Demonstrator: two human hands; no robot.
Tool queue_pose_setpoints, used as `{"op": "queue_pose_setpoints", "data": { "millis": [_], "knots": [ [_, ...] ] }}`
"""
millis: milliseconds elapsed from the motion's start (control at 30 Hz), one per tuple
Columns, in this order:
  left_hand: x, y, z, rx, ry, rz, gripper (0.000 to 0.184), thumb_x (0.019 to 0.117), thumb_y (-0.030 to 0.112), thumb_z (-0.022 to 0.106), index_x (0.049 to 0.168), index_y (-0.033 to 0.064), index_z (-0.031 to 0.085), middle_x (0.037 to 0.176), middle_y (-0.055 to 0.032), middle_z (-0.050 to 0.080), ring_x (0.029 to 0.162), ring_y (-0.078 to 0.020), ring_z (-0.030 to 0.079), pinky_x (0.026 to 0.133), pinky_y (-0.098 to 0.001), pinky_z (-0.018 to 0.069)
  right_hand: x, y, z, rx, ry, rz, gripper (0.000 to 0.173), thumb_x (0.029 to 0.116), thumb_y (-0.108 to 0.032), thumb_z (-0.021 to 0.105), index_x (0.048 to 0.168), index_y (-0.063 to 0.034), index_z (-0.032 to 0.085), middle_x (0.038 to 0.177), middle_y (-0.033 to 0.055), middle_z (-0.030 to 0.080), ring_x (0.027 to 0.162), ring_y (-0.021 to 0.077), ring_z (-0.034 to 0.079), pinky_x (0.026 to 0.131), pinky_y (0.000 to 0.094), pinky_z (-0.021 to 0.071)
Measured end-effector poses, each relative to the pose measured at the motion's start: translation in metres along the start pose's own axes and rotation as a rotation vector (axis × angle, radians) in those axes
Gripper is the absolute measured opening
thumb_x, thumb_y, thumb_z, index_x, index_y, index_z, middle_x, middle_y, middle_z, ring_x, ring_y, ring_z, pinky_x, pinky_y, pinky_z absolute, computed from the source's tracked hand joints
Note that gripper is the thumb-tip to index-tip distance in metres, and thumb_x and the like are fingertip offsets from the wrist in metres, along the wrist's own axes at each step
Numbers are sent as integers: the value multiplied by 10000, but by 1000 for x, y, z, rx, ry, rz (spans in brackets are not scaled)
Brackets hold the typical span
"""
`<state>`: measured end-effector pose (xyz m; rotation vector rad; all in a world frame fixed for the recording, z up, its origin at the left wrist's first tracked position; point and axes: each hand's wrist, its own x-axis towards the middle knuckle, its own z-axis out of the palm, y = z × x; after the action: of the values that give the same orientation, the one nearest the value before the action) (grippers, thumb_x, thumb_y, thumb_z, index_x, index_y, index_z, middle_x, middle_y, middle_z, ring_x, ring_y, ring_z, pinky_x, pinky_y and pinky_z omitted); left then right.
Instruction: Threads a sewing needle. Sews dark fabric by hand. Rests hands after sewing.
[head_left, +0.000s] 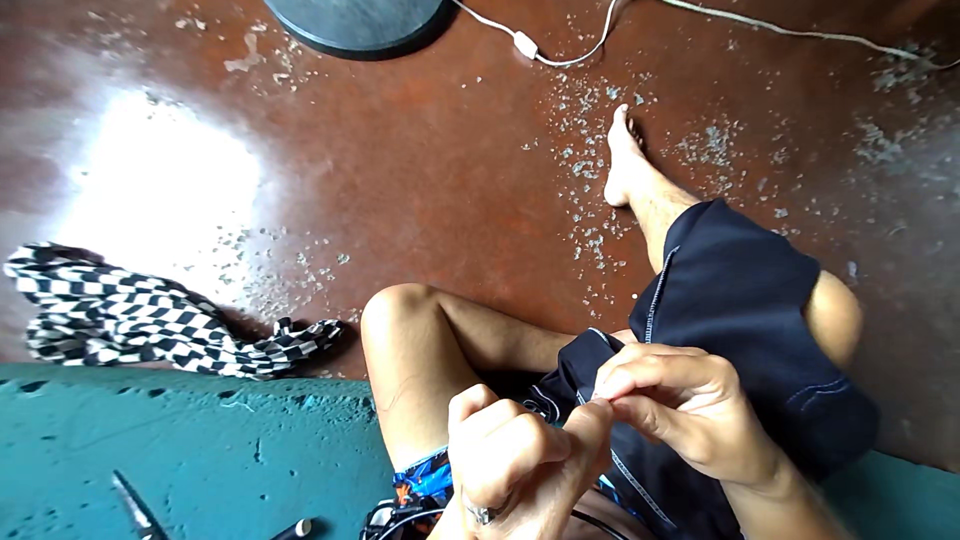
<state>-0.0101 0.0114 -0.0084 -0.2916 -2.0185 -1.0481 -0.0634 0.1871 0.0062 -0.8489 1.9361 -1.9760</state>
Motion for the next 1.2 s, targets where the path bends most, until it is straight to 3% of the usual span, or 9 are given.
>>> {"op": "queue_pose_setpoints", "data": {
  "millis": [1200],
  "knots": [
    [-2, -1, 0, 30, -12, -2, 93, 938, 144, 712, 929, 149, 620, 892, 14, 459, 789, -76, 439, 798, -214, 345, 0, 1, -2, -59, 17, -24, 124, 1004, -129, 663, 1022, -26, 730, 998, -18, 727, 851, -71, 629, 744, 77, 519]
  ]
}}
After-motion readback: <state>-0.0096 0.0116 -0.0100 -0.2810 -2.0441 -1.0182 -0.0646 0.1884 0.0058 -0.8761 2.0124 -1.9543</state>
